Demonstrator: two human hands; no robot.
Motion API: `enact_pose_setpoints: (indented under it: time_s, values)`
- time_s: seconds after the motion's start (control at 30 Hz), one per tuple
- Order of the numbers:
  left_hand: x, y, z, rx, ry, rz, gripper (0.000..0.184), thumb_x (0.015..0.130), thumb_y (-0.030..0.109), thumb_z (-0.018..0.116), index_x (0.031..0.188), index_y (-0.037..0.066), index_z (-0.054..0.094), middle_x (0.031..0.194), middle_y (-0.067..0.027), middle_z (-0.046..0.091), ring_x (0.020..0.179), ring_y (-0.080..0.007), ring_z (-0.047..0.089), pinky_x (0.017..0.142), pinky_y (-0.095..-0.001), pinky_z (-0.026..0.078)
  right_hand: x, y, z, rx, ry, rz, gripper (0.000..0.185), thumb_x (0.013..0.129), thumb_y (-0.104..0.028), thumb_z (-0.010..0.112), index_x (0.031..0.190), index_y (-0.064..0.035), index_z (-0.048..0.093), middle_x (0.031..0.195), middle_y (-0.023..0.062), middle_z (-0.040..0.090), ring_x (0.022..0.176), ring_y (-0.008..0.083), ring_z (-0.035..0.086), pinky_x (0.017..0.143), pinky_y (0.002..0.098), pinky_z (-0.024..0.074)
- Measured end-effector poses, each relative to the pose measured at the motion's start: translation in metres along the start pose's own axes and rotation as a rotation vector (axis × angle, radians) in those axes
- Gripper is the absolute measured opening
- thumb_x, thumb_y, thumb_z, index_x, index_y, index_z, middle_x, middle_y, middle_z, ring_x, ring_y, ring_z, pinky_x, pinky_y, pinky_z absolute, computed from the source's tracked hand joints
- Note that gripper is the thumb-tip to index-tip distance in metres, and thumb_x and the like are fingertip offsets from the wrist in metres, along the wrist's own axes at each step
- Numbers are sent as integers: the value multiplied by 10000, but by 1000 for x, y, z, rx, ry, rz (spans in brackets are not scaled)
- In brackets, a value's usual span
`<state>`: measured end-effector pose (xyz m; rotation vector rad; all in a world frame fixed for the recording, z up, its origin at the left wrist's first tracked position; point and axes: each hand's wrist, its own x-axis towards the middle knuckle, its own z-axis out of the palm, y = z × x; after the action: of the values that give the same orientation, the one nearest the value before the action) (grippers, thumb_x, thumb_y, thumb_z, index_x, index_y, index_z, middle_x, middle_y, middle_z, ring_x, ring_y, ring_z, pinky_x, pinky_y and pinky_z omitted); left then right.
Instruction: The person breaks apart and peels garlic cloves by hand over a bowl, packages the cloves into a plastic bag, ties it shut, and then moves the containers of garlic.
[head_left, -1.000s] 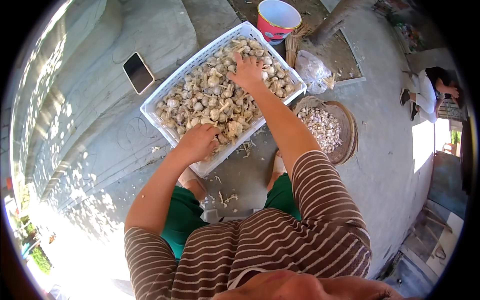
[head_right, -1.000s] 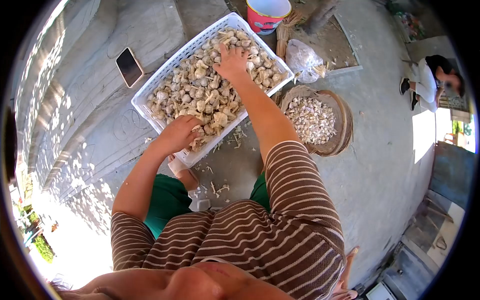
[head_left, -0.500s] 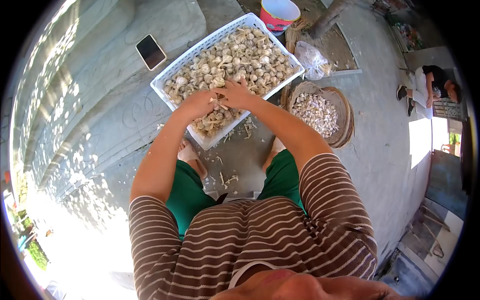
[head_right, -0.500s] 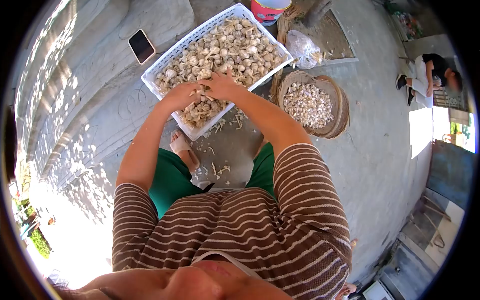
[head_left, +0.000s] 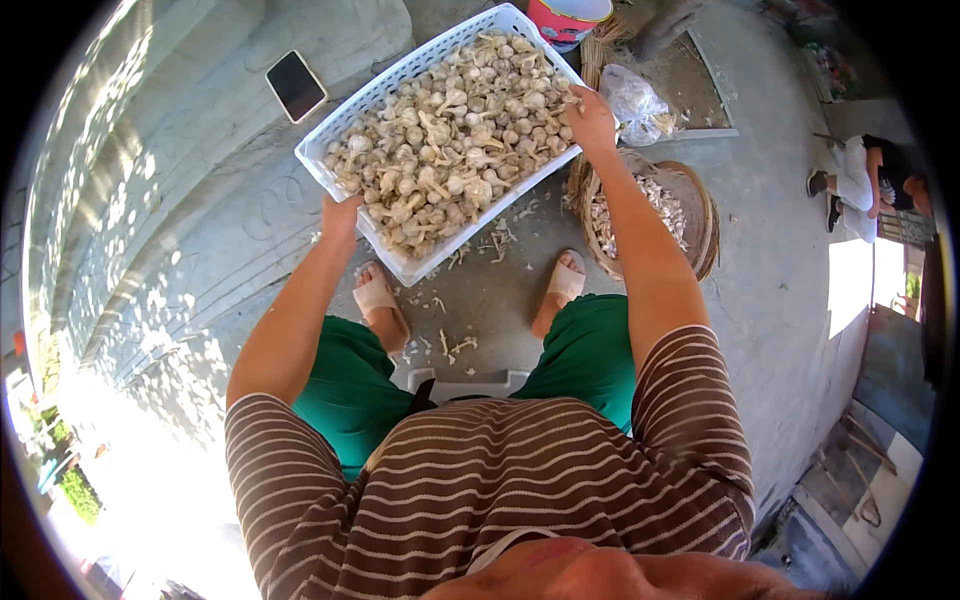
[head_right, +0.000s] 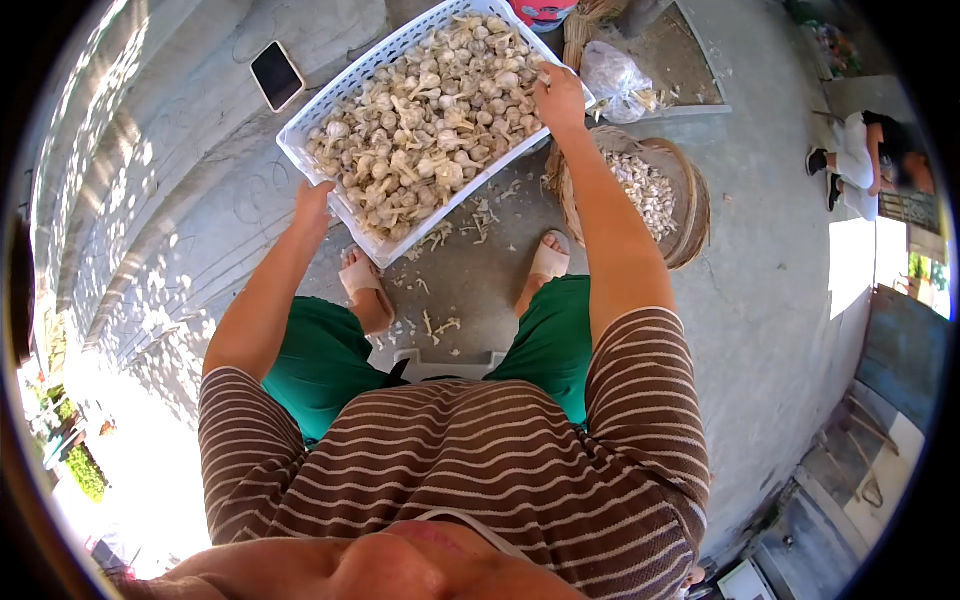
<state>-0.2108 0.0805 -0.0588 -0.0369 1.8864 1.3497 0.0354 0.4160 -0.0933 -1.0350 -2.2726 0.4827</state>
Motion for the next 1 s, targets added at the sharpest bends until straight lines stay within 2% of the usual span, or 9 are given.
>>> enact_pose_setpoints:
  time_s: [0.1, 0.17, 0.23, 0.4, 0.57, 0.67, 0.73, 0.93, 1.0]
  values:
    - [53, -61, -19, 14, 64, -157, 453, 777, 146, 565, 1215, 129, 451, 1211, -65, 466, 1101, -204, 429, 879, -452, 353, 30, 47, 11, -105, 58, -8, 348, 783, -204, 571, 1108, -81, 571, 954, 169, 609, 845, 361, 573, 808, 432, 448]
    - [47, -52, -14, -45, 203, -265, 362, 790, 128, 545, 1144, 147, 473, 1063, -3, 494, 935, -132, 435, 774, -373, 359, 51, 77, 26, -171, 24, -13, 351, 807, -240, 564, 1124, -89, 561, 945, 166, 614, 835, 357, 581, 795, 434, 452]
    - [49, -39, -6, -116, 258, -407, 233, 805, 130, 527, 1034, 151, 491, 952, 27, 477, 851, -103, 410, 722, -347, 343, 78, 101, 46, -78, -272, 93, 378, 857, -359, 529, 1105, -76, 564, 883, 141, 627, 815, 338, 587, 765, 407, 455]
    - [66, -35, -1, -82, 312, -557, 137, 822, 145, 520, 957, 157, 496, 948, 32, 477, 895, -101, 434, 727, -369, 342, 106, 101, 63, 205, -671, 365, 421, 878, -403, 550, 1159, -89, 547, 829, -13, 518, 732, 93, 445, 638, 264, 397]
    - [69, -32, 9, -107, 338, -607, 203, 846, 197, 539, 1044, 180, 501, 1049, 19, 500, 1017, -138, 453, 789, -422, 353, 104, 103, 71, 284, -622, 401, 357, 894, -374, 534, 1090, -77, 566, 771, -15, 511, 677, 82, 446, 582, 244, 382]
    - [68, -40, 16, -151, 377, -530, 261, 865, 280, 549, 1104, 196, 489, 1150, 12, 479, 1072, -196, 447, 818, -476, 363, 105, 117, 74, 92, -653, 322, 339, 895, -371, 530, 1011, -57, 581, 688, -15, 488, 610, 89, 446, 568, 250, 385]
    - [63, -30, 27, -182, 428, -556, 255, 865, 295, 554, 1087, 189, 488, 1133, 14, 476, 1058, -194, 443, 809, -483, 362, 105, 114, 73, -36, -680, 406, 414, 873, -463, 493, 1005, -72, 529, 801, 163, 596, 789, 349, 576, 701, 403, 433]
    - [72, -81, 2, -219, 384, -292, 240, 901, 318, 527, 1011, 107, 498, 831, -18, 540, 651, -137, 493, 549, -281, 429, 109, 97, 71, -20, -616, 401, 403, 882, -439, 485, 1063, -81, 519, 931, 208, 604, 916, 414, 551, 759, 459, 417]
    - [62, -90, -12, -223, 371, -278, 241, 907, 302, 519, 1033, 97, 505, 886, -29, 566, 686, -142, 523, 571, -290, 442, 113, 100, 75, -141, -713, 472, 415, 879, -427, 495, 1141, -106, 521, 1059, 215, 587, 984, 416, 541, 814, 461, 418]
